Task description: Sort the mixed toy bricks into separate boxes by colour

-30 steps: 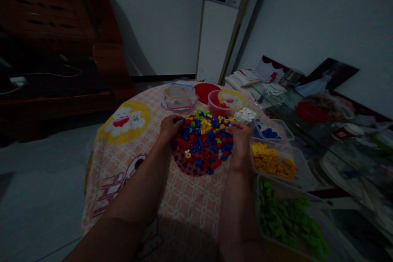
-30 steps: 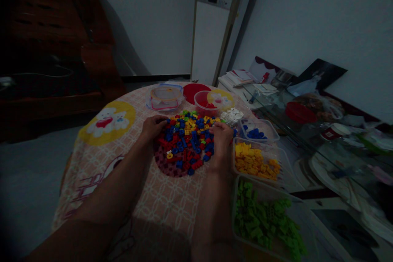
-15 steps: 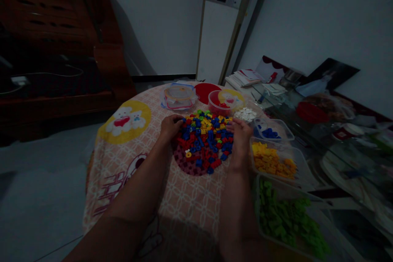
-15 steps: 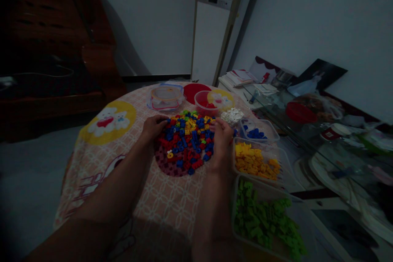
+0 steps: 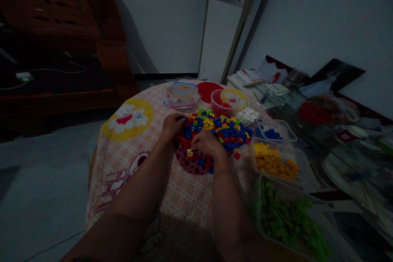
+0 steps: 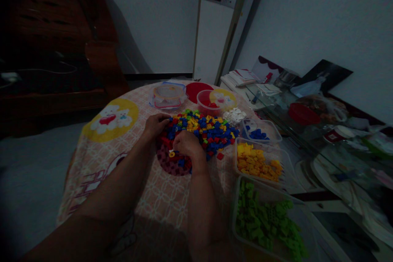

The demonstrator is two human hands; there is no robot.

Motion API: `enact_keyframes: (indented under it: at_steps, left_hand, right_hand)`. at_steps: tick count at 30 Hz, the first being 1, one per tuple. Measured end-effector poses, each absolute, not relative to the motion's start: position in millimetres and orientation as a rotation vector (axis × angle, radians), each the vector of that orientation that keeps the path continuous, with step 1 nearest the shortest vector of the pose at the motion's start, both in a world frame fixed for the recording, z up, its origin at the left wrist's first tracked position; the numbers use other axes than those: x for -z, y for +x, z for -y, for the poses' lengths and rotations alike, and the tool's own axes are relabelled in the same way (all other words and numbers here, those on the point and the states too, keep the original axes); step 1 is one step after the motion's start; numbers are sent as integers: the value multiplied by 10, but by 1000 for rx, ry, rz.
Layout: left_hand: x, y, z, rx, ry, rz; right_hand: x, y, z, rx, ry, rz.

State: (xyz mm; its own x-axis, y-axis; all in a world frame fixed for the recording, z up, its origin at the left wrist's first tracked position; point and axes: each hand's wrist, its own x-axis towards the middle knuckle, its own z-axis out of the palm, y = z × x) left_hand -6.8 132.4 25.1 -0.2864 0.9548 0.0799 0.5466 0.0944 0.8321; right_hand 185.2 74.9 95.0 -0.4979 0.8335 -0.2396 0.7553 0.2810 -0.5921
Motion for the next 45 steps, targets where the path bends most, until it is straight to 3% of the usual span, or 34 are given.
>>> enact_keyframes:
  at_steps: [3, 16, 22, 28, 31, 37, 42, 45]
  left_hand:
    - [-221, -72, -1339, -1105, 1473, -1889]
    - [-197, -77, -1358, -1113, 1441, -1866]
    - [-194, -78, -1360, -1115, 1452, -1885]
    - [-202, -78, -1357, -1114, 1467, -1892]
    - [-212, -75, -1349, -1099, 1463, -1897]
    - [-237, -63, -1332, -1087, 1457, -1894]
    - [-223, -62, -1338, -1084, 1462, -1908]
    - [-203, -69, -1346, -1088, 1465, -1900]
  right_hand:
    - [-991, 1846, -746, -825, -1585, 2527]
    - [-942, 1628, -676, -628, -1637, 2671]
    - [-883, 1713, -748, -841, -1571, 2515]
    - [-920, 1937, -811, -1294, -1525, 1774]
    - [-934, 2142, -832, -1368, -1512, 1512]
    - [-871, 2621, -943, -1242, -1569, 1259]
    - [-793, 2855, -1196, -763, -1265, 900]
    - [-741, 2863, -1252, -714, -1235, 828]
